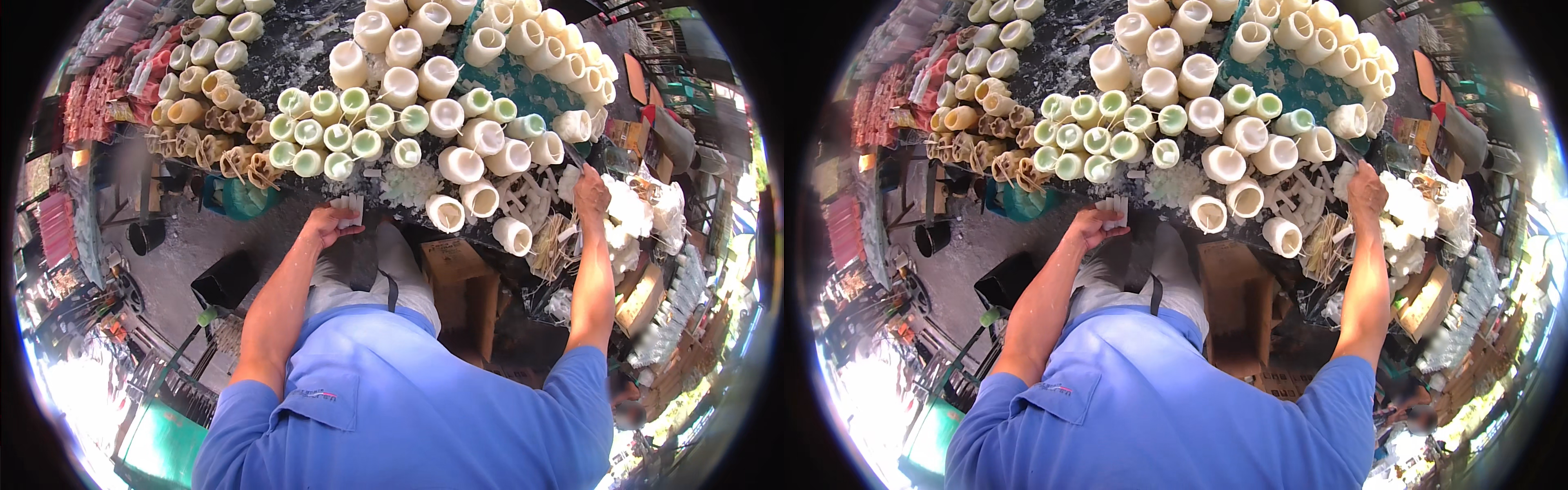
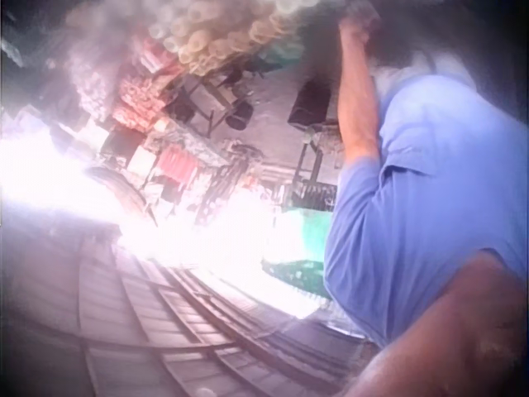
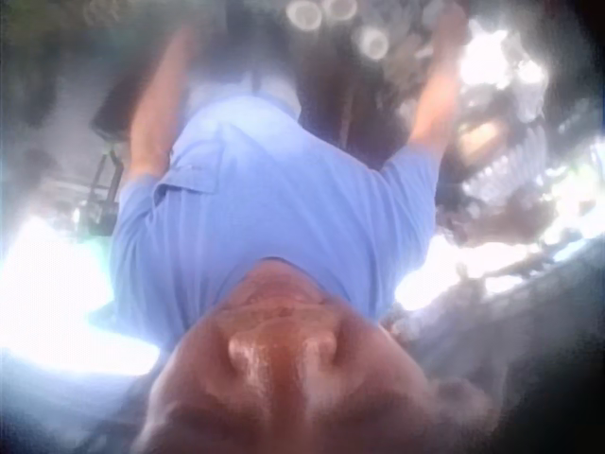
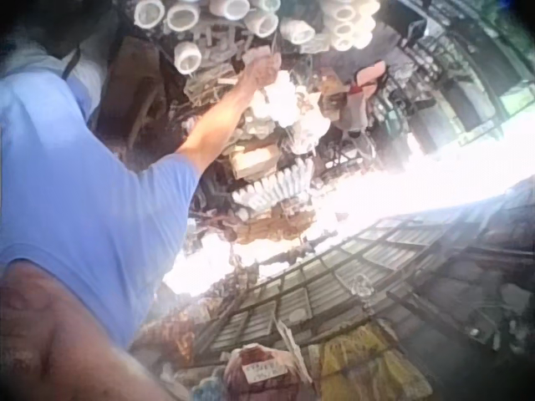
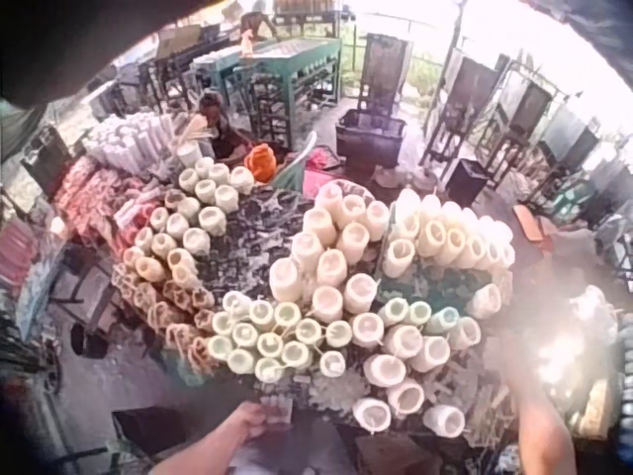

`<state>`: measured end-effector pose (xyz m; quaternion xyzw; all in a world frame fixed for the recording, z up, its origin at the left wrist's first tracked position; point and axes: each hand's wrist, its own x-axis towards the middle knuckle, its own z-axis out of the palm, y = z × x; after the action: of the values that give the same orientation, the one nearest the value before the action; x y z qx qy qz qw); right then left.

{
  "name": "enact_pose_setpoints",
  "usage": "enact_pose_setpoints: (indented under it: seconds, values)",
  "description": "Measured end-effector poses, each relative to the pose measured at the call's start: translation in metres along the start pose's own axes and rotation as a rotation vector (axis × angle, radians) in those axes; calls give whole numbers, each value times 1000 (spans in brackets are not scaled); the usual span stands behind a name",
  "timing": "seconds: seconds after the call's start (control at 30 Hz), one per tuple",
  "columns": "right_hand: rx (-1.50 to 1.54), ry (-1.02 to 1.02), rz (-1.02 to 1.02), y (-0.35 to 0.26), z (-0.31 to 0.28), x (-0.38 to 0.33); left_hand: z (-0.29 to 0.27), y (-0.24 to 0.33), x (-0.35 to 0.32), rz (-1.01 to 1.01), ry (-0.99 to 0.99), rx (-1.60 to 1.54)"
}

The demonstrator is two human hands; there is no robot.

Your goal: The person inserts wicks into small cylindrical candle molds arranged on a table. They repeatedly pick up wicks and place them into the molds, then set the finished units aside. The person also retrieves additional wicks from a cardboard box during the process.

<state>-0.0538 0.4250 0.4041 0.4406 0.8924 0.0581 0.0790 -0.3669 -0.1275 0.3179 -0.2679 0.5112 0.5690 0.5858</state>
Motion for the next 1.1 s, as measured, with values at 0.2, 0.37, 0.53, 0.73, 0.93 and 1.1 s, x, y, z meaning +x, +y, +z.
enact_pose_setpoints:
  seconds: [0.2, 0.37, 0.53, 0.73, 0.93, 1.1]
  values:
    - [446, 135, 301, -23, -157, -90, -7, -1, 11, -10, -56, -22]
    - [715, -210, 129, -160, -240, -175, -10, 2, 16, -83, -67, 28]
    - [248, -320, -542, -323, -172, -197, -8, -1, 12, 2, -85, 48]
    - [93, -212, -731, -391, -95, -189, -11, -8, 4, 147, -46, 187]
    - [40, -302, -746, -404, -85, -189, -21, -6, 13, 112, -105, 131]
    - [68, -317, -739, -405, -83, -187, -22, -5, 16, 118, -98, 157]
